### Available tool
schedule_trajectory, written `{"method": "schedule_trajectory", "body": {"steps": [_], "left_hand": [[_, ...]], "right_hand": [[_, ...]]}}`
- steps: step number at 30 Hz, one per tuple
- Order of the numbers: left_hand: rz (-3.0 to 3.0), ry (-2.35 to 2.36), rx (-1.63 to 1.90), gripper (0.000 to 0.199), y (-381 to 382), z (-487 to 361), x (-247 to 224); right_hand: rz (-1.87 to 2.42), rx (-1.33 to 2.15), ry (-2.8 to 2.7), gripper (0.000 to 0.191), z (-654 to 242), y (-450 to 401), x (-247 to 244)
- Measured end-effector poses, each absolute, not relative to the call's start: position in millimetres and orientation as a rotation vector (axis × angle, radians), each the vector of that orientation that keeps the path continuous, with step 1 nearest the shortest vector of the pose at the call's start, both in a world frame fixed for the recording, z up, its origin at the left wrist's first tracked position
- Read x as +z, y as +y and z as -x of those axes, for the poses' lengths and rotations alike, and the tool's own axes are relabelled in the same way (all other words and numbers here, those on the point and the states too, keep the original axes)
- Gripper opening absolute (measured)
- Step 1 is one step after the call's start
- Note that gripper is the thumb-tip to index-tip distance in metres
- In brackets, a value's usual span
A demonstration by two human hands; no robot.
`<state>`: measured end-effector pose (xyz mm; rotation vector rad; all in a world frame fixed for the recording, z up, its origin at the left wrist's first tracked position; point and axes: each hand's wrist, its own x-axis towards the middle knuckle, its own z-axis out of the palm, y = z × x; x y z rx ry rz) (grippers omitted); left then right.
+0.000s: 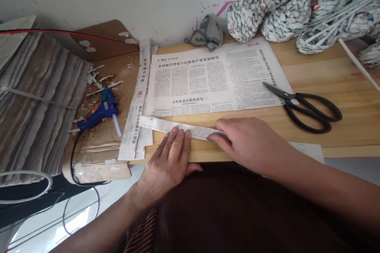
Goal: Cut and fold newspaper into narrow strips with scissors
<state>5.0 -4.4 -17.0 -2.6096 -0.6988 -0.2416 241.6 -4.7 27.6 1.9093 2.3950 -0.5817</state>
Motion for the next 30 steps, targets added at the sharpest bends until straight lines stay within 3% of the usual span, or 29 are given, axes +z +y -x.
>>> {"method": "schedule_trajectory", "body": {"steps": [8, 15, 30], "left_hand": [[2.646, -0.722, -0.101, 0.075, -6.0, 0.0, -9.2], [2.659, -0.735, -0.128, 0.074, -7.5, 1.8, -12.3], [2.666, -0.764, -0.053, 0.084, -8.1, -0.1, -8.8]], "right_hand": [[-1.941, -0.835, 2.401, 0.031, -259.1, -11.6, 27.3], [-1.995, -1.084, 2.378, 0.014, -262.4, -16.1, 29.1], [-1.74, -0.998, 2.326, 0.023, -269.3, 5.1, 36.4]]}}
